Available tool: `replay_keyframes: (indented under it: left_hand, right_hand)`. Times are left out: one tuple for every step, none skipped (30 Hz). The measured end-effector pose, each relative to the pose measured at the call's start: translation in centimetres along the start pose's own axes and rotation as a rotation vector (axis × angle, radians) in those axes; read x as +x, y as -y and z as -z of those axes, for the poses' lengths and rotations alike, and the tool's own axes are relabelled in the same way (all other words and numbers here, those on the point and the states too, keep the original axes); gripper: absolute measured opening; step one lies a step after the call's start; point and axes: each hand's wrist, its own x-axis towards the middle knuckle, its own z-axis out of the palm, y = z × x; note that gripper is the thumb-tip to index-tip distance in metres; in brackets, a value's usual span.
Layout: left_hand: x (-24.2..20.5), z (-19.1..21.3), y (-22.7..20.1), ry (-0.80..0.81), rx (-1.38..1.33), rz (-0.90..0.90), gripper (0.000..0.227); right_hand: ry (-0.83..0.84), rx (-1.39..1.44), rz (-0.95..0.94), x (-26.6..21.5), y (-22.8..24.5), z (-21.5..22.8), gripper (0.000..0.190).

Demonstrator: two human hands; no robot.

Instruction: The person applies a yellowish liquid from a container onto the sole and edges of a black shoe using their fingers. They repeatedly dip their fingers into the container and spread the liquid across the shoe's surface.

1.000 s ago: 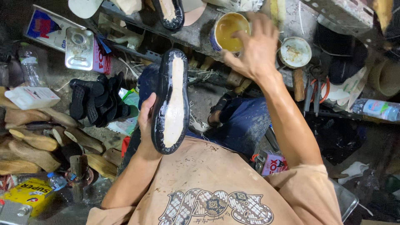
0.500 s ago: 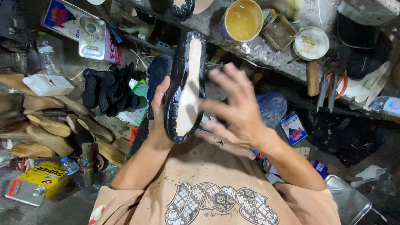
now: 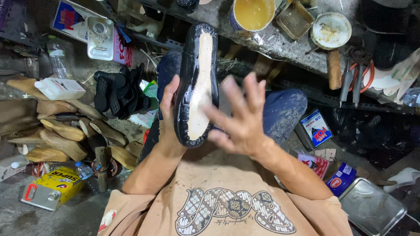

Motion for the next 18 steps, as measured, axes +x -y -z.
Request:
replay_keyframes:
  left_hand:
    - [0.2, 0.3, -0.1, 0.003, 0.001, -0.003, 0.056]
    - [0.5, 0.7, -0.2, -0.051, 0.009, 0.003, 0.056]
    - [0.6, 1.1, -0.4, -0.111, 0.016, 0.008, 0.056]
    - [0.4, 1.1, -0.3, -0.114, 0.016, 0.004, 0.056]
    - [0.2, 1.3, 0.0, -0.037, -0.026, 0.045, 0.058]
    - [0.0, 1.4, 0.2, 0.040, -0.068, 0.086, 0.060]
    - [0.2, 1.3, 0.5, 0.041, -0.068, 0.084, 0.060]
    - [0.4, 1.2, 0.8, -0.009, 0.002, -0.024, 0.056]
    - [0.6, 1.1, 1.1, -0.058, 0.073, -0.131, 0.053]
    - [0.4, 0.9, 0.9, -0.057, 0.073, -0.131, 0.053]
    - [0.2, 0.7, 0.7, -0.049, 0.097, -0.099, 0.052]
    - [0.0, 0.5, 0.5, -0.041, 0.120, -0.066, 0.052]
    - [0.0, 0.3, 0.4, -0.045, 0.118, -0.066, 0.052]
    - [-0.1, 0.1, 0.3, -0.106, 0.128, -0.055, 0.052]
    - [0.0, -0.2, 0.2, -0.160, 0.138, -0.048, 0.053]
    - [0.0, 0.0, 0.1, -0.158, 0.136, -0.050, 0.053]
    - [0.0, 0.2, 0.0, -0.185, 0.179, -0.103, 0.051]
    - [-0.1, 0.4, 0.0, -0.213, 0.222, -0.156, 0.049]
  right_hand:
    - [-0.002, 0.000, 0.005, -0.8, 0.9, 0.1, 0.055]
    - [0.025, 0.010, 0.048, -1.6, 1.8, 0.1, 0.052]
    - [0.054, 0.024, 0.088, -2.4, 2.9, 0.1, 0.049]
    - [0.054, 0.028, 0.089, -1.5, 1.8, 0.0, 0.049]
    - [-0.021, 0.031, 0.044, -0.7, 0.9, 0.0, 0.050]
    - [-0.096, 0.033, -0.001, 0.0, -0.1, -0.1, 0.051]
    - [-0.096, 0.034, 0.001, 0.2, -0.5, -0.3, 0.051]
    - [-0.006, -0.021, -0.054, 0.4, -0.9, -0.5, 0.055]
    - [0.084, -0.076, -0.109, 0.5, -1.2, -0.7, 0.063]
    - [0.084, -0.077, -0.108, 0.3, -0.4, -0.4, 0.063]
    - [0.122, -0.065, -0.069, 0.1, 0.4, -0.2, 0.062]
    - [0.161, -0.053, -0.029, -0.1, 1.1, 0.1, 0.061]
    - [0.164, -0.051, -0.032, -0.5, 1.6, 0.1, 0.061]
    - [0.181, -0.013, -0.009, -1.0, 2.0, 0.1, 0.059]
    - [0.196, 0.021, 0.019, -1.2, 2.3, 0.1, 0.058]
    - [0.196, 0.020, 0.022, -1.1, 2.1, 0.6, 0.058]
    - [0.284, 0.266, -0.051, -1.0, 2.1, 1.1, 0.054]
    - [0.369, 0.513, -0.126, -0.9, 2.0, 1.6, 0.051]
